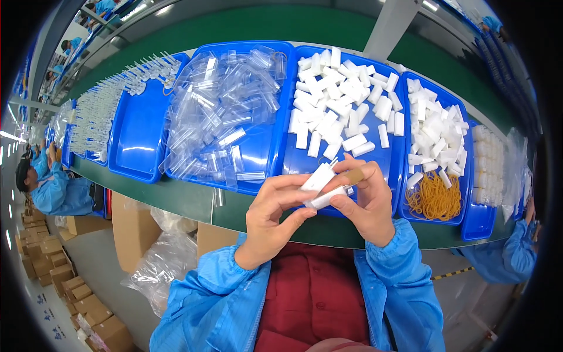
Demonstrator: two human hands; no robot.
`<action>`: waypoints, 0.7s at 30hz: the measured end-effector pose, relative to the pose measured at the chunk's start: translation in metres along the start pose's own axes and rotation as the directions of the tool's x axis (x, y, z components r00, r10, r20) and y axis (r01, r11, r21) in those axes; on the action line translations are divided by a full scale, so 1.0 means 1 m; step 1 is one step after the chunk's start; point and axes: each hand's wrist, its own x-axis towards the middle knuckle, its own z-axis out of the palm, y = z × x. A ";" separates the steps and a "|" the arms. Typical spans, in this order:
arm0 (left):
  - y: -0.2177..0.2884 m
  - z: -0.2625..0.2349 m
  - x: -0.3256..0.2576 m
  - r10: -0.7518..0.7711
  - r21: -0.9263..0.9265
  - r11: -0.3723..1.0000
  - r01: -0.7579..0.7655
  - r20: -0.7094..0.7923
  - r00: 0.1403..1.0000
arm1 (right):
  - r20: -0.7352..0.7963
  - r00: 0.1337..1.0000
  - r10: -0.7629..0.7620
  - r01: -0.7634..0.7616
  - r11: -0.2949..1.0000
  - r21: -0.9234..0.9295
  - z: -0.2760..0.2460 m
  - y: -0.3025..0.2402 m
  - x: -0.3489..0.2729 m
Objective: The person assembles components by fitting white blocks onto the stems of a plastic base and securing the bundled assembly with a rubber band.
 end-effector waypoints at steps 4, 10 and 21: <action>0.012 -0.002 0.009 -0.151 -0.285 0.950 0.127 -0.062 0.987 | 0.035 0.999 0.015 -0.016 0.999 0.036 0.000 -0.007 0.003; 0.014 -0.016 0.010 -0.166 -0.278 0.938 0.206 0.161 0.973 | 0.173 0.984 -0.052 0.068 0.994 -0.088 -0.003 -0.020 0.003; 0.016 -0.076 0.001 0.107 0.107 0.992 -0.061 -0.500 0.859 | 0.298 0.939 -0.173 0.314 0.787 -0.531 0.036 -0.024 0.088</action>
